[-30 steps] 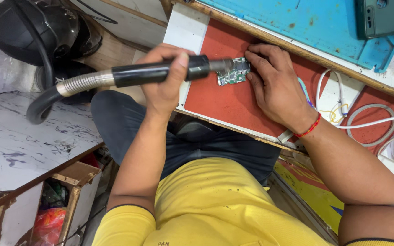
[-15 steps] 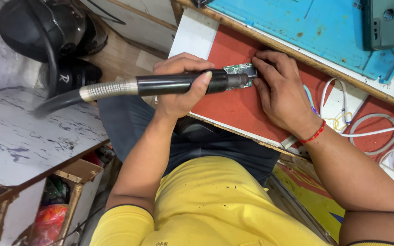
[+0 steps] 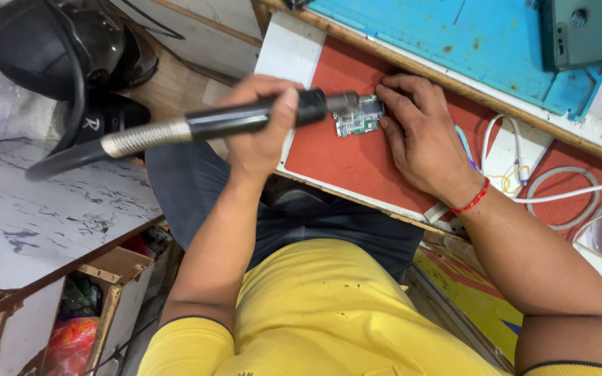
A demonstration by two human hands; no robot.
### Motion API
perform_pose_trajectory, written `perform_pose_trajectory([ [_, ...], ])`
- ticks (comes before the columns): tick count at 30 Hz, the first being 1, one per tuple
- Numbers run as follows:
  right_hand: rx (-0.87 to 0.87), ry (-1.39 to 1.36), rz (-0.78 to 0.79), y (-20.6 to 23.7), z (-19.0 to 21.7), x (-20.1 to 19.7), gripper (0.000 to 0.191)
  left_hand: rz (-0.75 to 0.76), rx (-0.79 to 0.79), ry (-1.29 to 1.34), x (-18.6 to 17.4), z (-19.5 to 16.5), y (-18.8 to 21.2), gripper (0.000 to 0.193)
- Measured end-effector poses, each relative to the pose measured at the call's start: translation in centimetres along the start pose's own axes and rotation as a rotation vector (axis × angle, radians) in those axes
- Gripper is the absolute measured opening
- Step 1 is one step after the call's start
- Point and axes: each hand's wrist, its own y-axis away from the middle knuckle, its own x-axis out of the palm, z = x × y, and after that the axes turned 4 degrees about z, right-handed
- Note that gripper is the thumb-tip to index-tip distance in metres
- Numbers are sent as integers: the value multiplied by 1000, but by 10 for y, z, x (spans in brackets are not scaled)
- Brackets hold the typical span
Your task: The person uses a hot air gun to apply heat to a small circuit board placed on a red mat. They hold the board steady with one hand while directing the hot air with the other, occasionally adjusting the board's position.
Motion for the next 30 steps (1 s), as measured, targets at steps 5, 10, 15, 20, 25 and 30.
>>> perform_pose_trajectory([
  [5, -5, 1, -1, 1, -1, 3, 40, 28, 83, -99, 1, 3, 1, 20],
  [10, -2, 13, -2, 1, 1, 2, 40, 95, 23, -15, -2, 1, -1, 19],
  [15, -7, 13, 1, 3, 0, 3, 41, 2, -19, -3, -1, 3, -1, 21],
  [20, -15, 21, -2, 4, -2, 4, 40, -195, -85, 33, 4, 4, 1, 18],
  [25, -26, 17, -15, 4, -3, 3, 41, -9, 18, -73, 1, 2, 2, 17],
  [30, -19, 15, -27, 1, -2, 4, 41, 73, 14, -3, 0, 5, -1, 18],
])
